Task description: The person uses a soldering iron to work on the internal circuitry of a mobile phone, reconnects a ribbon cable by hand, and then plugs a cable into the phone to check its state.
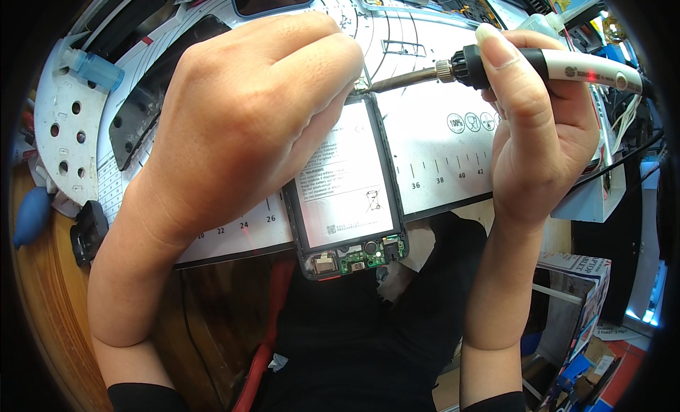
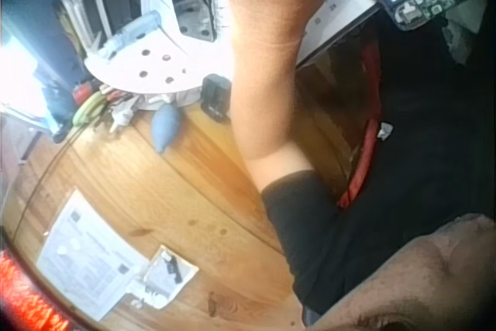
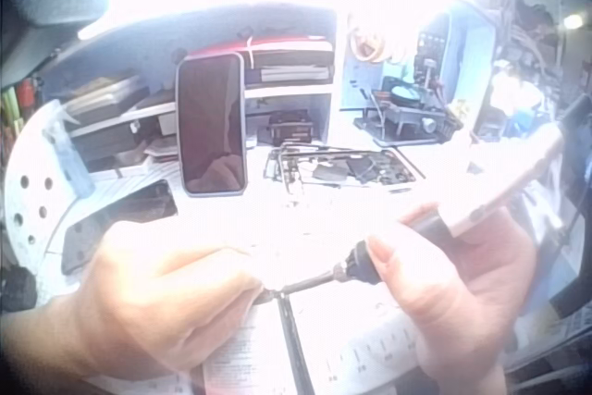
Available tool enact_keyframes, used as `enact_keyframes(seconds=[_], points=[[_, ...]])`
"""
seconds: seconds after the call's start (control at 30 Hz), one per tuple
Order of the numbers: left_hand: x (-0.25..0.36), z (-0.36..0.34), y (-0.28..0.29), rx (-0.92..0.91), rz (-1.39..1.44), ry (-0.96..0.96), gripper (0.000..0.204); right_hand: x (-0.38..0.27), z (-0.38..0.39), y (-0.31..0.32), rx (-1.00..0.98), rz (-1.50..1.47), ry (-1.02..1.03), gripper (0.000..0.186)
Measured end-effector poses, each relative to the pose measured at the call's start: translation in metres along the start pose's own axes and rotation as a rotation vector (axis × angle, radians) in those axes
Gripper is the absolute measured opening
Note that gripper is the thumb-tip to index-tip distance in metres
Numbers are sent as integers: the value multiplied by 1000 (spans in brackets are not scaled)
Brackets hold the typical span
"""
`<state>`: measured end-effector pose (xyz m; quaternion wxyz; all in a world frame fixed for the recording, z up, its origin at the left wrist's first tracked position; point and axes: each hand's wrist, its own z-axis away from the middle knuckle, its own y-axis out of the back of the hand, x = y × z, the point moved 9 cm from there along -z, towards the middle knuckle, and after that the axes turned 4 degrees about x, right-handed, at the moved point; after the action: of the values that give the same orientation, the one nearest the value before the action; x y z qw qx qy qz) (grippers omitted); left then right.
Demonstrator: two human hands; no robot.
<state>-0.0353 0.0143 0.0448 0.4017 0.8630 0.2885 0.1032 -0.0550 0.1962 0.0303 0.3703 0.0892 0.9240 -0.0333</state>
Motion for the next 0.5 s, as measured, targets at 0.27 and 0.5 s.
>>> enact_keyframes(seconds=[0.27, 0.5], points=[[0, 0, 0, 3, -2, -4, 12, -3, 0, -3, 20, -20, 2, 23], [1, -1, 0, -6, -3, 3, 12, 5, 0, 3, 4, 24, -42, 22]])
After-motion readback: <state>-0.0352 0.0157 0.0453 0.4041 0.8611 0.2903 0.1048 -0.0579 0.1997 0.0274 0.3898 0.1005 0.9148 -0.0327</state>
